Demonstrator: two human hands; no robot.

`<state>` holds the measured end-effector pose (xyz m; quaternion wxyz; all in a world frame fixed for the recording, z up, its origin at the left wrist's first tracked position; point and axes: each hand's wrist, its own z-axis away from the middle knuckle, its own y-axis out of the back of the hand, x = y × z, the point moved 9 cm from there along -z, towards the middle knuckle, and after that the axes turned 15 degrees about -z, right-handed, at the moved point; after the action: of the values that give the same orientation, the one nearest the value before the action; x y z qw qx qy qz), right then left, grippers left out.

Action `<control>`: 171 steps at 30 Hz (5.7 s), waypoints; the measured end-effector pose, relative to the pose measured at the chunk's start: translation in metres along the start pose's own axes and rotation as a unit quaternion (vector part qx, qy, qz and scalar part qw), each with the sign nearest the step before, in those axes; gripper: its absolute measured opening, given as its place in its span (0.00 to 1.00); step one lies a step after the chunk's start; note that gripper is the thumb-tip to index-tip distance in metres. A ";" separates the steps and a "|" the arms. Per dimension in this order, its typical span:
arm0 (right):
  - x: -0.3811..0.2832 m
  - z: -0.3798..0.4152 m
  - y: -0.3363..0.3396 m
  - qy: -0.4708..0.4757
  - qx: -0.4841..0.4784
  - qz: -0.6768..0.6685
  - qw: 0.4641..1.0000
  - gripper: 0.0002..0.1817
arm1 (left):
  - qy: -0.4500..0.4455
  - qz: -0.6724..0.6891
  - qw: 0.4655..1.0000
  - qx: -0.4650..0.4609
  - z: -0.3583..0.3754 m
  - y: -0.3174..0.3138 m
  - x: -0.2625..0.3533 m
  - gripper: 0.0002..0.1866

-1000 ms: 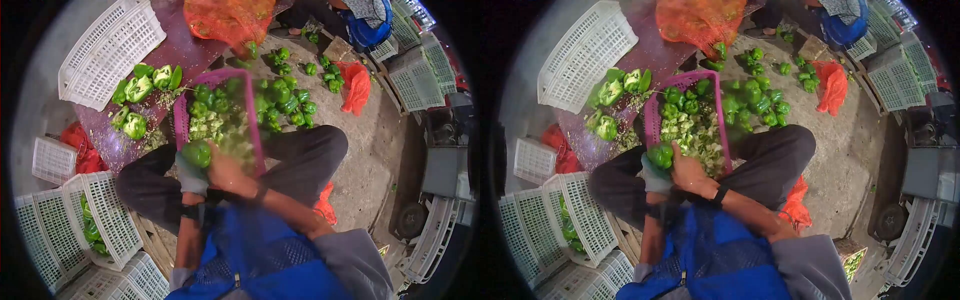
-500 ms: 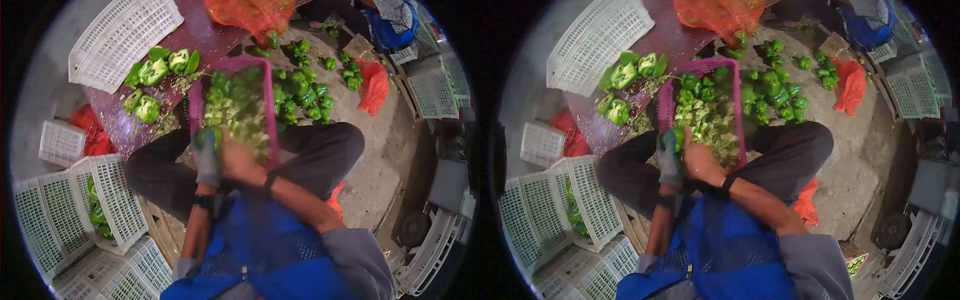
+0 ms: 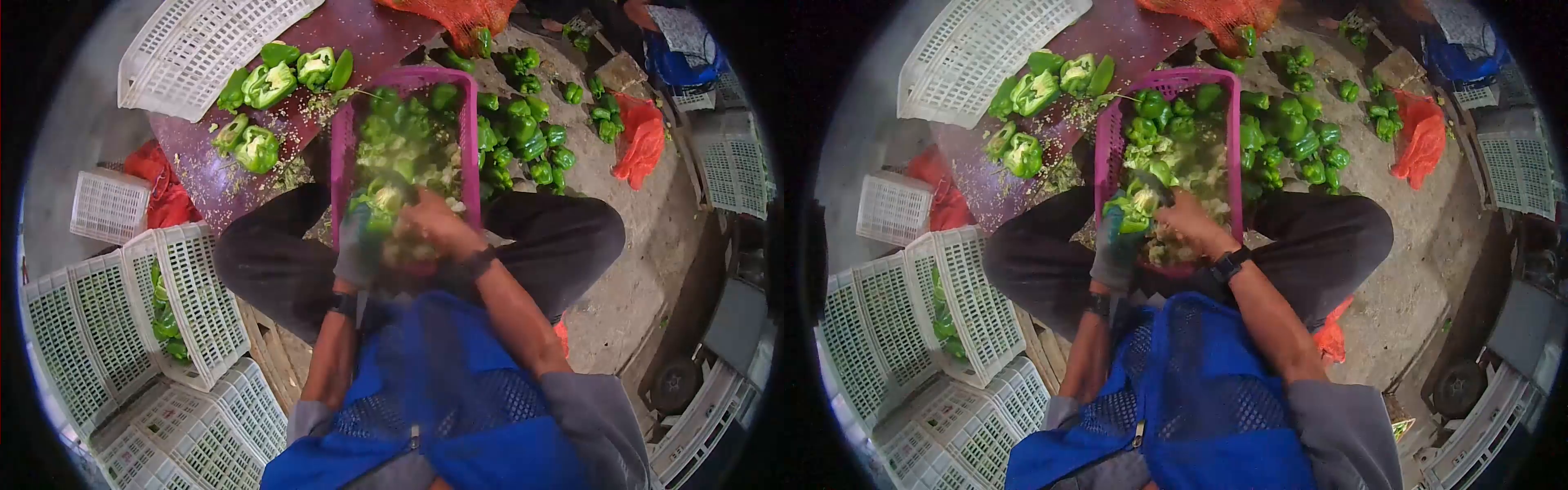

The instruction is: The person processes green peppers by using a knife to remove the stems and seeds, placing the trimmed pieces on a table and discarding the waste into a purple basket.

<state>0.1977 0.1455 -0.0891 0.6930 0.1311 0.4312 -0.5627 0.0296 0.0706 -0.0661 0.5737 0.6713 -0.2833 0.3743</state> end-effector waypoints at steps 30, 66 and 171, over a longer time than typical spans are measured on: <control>-0.083 0.061 -0.062 0.287 -0.043 0.226 0.930 0.11 | 0.256 0.656 0.703 -0.097 0.010 -0.045 0.017 0.20; -0.065 -0.094 0.044 0.230 0.160 0.545 0.790 0.29 | 0.237 -0.564 0.685 0.396 0.158 0.568 0.039 0.43; -0.070 0.074 -0.027 0.220 0.098 0.100 0.965 0.14 | 0.123 0.266 0.956 -0.006 -0.008 -0.017 0.050 0.28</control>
<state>0.2072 0.1334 0.0151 0.6178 0.3615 0.5001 -0.4874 0.0697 0.0841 -0.0337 0.4880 0.5170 -0.3814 0.5909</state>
